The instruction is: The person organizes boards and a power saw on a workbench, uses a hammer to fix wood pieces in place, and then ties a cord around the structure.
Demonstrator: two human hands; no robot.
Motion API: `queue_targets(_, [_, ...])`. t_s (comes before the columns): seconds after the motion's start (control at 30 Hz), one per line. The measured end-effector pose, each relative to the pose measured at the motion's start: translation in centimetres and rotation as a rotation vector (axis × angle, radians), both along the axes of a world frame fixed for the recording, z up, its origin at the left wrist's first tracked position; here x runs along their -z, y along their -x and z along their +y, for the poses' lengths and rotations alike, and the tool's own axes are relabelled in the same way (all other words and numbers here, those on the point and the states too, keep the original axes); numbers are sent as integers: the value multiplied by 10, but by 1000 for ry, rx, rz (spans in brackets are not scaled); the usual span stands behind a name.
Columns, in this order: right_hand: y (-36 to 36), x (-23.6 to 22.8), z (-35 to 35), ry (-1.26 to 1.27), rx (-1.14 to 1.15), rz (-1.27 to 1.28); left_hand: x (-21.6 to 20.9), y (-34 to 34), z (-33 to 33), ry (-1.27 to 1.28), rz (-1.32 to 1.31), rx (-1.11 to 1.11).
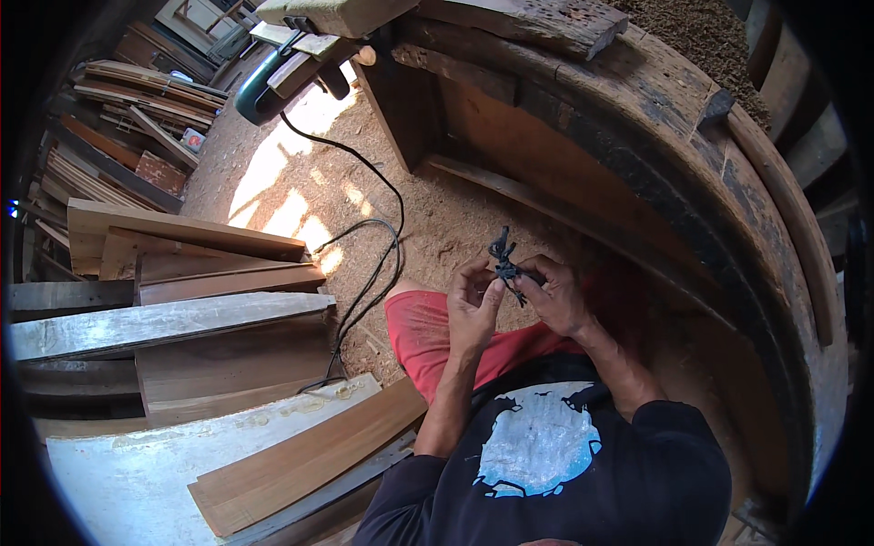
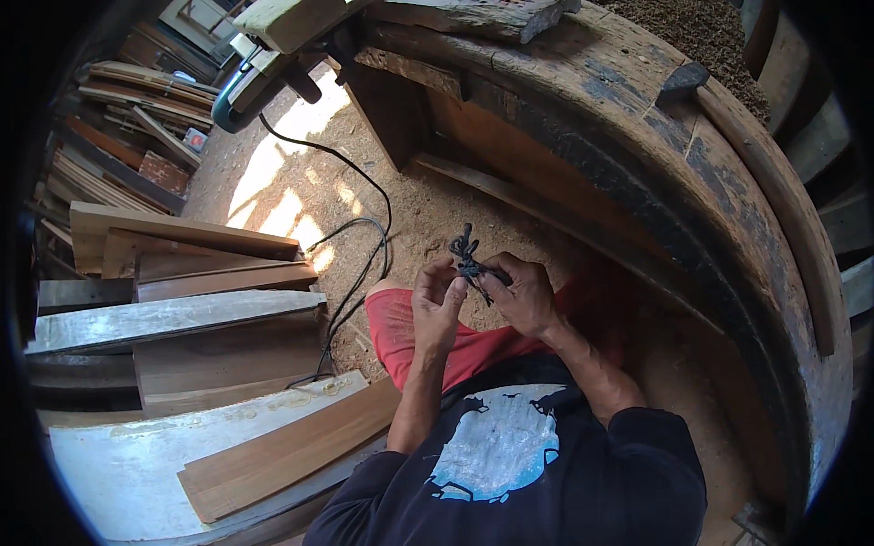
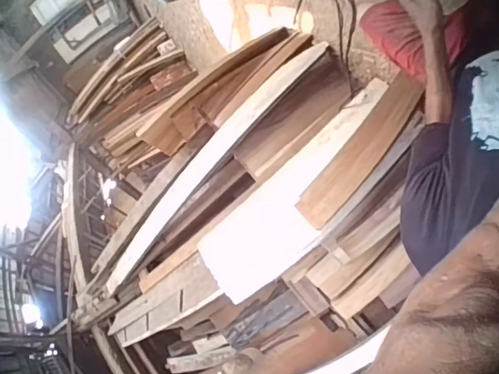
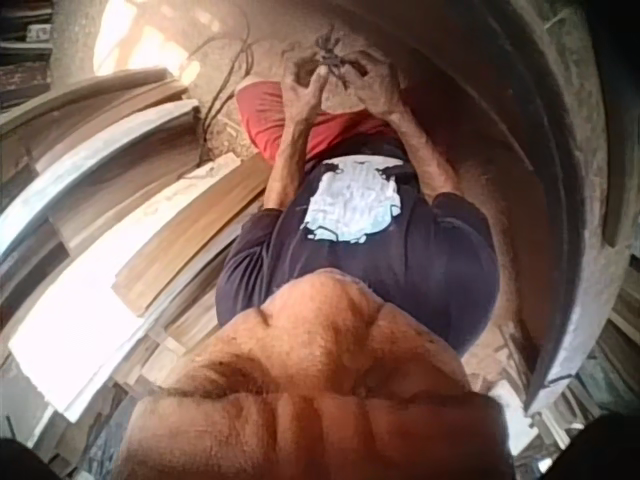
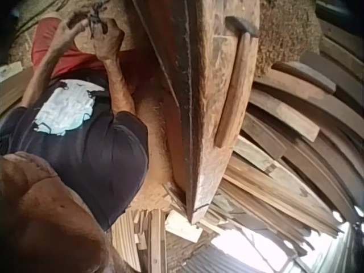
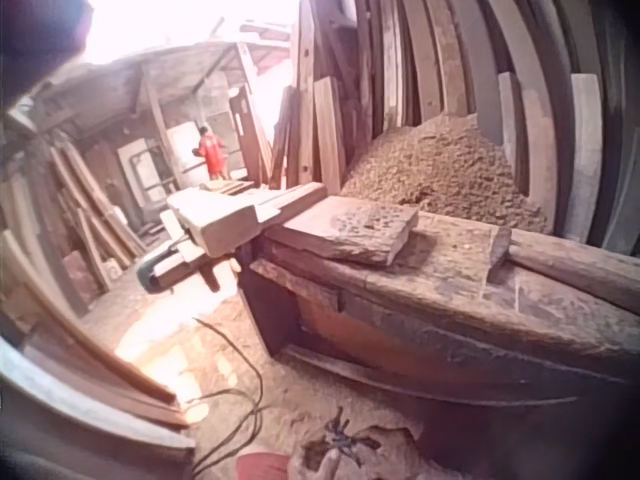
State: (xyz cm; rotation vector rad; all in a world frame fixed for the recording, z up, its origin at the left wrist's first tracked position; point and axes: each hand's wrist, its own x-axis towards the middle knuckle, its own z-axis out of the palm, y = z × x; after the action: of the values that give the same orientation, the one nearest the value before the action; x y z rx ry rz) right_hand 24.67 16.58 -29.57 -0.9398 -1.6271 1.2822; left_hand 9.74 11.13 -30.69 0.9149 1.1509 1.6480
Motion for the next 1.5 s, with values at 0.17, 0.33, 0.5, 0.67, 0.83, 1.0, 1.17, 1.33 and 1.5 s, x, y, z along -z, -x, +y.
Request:
queue_targets(0.17, [0,-8,-4,-304,73,-178,9,8,9,133,101,-15])
queue_targets(0.33, [0,2,3,53,-32,-50,22,16,10,154,-301,166])
queue_targets(0.5, [5,-17,6,-639,359,-367,21,16,12,207,-372,93])
queue_targets(0.67, [9,-8,0,97,-36,-110,20,10,10,149,-118,57])
queue_targets(0.83, [11,24,12,52,-111,-30,15,6,6,144,209,7])
queue_targets(1.0, [12,22,13,531,-260,336,4,12,5,196,479,-1])
queue_targets(1.17, [8,9,11,308,-206,67,14,20,8,169,77,6])
queue_targets(1.33, [9,-23,2,213,-74,92,0,21,3,214,489,-57])
queue_targets(1.5, [11,16,17,15,-124,43,-5,8,1,155,688,-54])
